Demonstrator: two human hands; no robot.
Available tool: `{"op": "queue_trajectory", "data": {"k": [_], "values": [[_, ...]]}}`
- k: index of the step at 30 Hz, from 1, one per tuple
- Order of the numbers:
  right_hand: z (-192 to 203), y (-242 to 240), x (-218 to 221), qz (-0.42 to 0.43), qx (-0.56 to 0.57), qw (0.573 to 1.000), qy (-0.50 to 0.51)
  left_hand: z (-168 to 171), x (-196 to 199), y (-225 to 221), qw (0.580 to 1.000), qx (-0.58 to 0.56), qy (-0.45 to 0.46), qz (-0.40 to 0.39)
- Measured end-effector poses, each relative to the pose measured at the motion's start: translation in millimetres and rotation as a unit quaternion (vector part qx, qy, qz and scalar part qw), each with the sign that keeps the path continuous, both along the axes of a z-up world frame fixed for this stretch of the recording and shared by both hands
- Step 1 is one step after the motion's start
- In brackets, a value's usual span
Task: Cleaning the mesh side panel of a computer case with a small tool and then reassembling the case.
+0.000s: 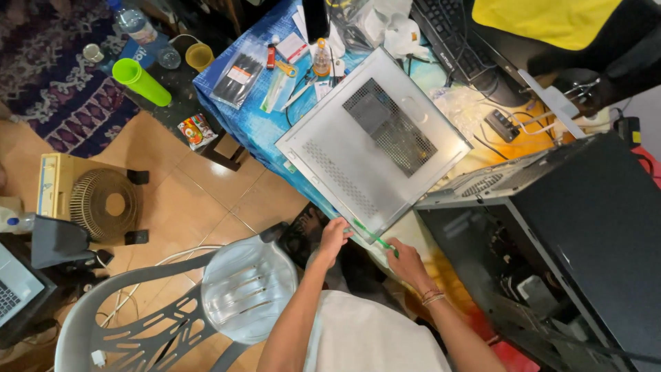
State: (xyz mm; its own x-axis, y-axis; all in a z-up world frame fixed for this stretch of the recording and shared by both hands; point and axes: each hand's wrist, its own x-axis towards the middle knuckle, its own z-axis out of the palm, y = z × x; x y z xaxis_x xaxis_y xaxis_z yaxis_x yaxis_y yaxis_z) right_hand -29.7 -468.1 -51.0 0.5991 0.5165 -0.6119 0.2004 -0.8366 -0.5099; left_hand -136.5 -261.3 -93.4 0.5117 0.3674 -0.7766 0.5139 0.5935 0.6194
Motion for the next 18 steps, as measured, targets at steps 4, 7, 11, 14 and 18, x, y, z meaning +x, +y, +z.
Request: {"op": "queue_trajectory", "data": {"k": [4,7,11,14,18], "values": [[13,-25,-20,-0.075,-0.011,0.997,0.02,-8,1,-17,0.999,0.024,0.023,-0.032],[21,-29,-33,-0.125,0.015,0.991,0.054,-6,6,-21,0.997,0.048,0.043,-0.051],[40,-29,-36,-0.133,0.032,0.989,0.052,11,9,-24,0.996,0.059,0.043,-0.04],[51,-26,-27,-0.144,0.047,0.988,0.035,20,13,-21,0.997,0.064,0.029,-0.016],[38,-31,-18,-0.063,0.046,0.997,0.001,13,11,-15,0.997,0.071,0.028,0.002]]}}
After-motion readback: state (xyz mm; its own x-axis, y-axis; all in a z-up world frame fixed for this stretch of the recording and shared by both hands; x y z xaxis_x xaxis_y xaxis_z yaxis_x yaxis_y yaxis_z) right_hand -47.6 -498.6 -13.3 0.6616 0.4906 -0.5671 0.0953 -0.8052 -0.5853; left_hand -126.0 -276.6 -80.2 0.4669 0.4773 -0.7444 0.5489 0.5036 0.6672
